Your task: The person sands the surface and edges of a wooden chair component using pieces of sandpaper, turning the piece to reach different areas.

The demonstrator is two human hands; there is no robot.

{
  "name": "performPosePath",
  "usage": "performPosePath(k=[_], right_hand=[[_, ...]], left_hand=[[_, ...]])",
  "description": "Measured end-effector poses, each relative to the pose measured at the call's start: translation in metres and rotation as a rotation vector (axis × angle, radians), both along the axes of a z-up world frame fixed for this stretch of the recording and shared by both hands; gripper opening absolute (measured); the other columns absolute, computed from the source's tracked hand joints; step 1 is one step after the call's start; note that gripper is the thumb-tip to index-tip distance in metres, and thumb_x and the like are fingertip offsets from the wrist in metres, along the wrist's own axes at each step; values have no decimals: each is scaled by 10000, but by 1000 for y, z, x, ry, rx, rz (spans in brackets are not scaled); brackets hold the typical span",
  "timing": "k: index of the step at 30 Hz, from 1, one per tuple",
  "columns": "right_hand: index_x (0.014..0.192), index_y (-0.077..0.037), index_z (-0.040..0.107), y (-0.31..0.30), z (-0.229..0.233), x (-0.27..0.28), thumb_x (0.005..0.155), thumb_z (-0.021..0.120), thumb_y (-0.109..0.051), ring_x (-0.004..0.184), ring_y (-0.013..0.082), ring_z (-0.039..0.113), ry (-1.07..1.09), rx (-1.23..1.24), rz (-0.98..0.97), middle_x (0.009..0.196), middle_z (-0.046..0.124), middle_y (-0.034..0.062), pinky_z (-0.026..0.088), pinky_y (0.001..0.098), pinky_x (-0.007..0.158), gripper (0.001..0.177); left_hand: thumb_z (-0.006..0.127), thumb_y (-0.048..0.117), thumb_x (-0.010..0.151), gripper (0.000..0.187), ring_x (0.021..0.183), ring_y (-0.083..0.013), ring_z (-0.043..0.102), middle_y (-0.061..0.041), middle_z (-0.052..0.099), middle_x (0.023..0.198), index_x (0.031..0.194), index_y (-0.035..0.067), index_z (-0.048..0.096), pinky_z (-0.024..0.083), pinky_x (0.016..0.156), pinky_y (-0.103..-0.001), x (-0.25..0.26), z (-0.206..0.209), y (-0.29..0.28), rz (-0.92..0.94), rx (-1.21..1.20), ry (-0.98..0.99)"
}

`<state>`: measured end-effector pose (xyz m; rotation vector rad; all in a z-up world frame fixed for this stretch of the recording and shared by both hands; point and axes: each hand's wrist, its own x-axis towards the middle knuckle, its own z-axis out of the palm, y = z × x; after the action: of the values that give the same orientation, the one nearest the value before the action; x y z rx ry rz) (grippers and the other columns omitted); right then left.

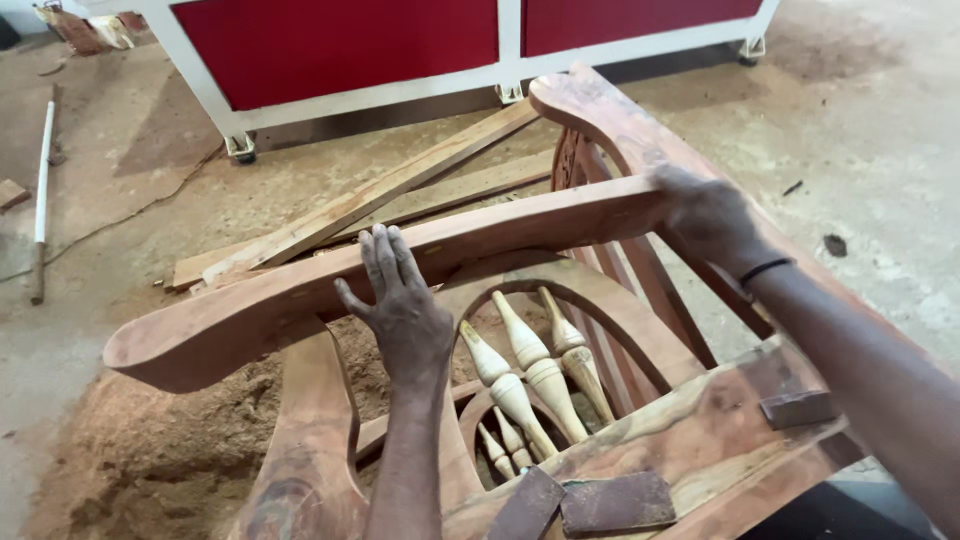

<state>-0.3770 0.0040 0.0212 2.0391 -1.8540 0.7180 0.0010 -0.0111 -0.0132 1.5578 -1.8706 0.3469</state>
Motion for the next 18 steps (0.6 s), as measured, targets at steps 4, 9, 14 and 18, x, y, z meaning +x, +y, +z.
performPosePath(k=[4,9,14,18], right_hand=[[1253,-43,700,15,17,-44,988,439,19,945,234,759,-766,-105,-97,1114,745,150,626,364,838,377],[1256,-113,662,17,21,-19,859,423,58,814,183,713,-1278,34,68,1057,657,64,633,292,642,494],[1118,-26,747,-10,12,-19,964,463,52,851,125,687,-803,92,203,1020,734,73,609,270,755,332],[1059,-73,776,-12,18,-25,945,708,-86,810,111,698,-718,232,82,946,761,49,592,265,733,134]], left_hand=[[501,-40,718,907,1584,-225,213,-116,268,1685,1594,34,274,94,1215,-709,-2,0,0,7,69,28],[520,-31,781,862,1575,-249,220,-129,272,1676,1602,29,265,94,1213,-724,0,-10,-4,-5,11,37],[522,-18,786,859,1567,-246,231,-122,275,1674,1601,52,260,85,1213,-729,0,-15,-10,-4,5,38],[533,-10,777,874,1566,-254,228,-131,271,1670,1601,48,249,80,1211,-732,-1,-15,-9,-7,27,35]])
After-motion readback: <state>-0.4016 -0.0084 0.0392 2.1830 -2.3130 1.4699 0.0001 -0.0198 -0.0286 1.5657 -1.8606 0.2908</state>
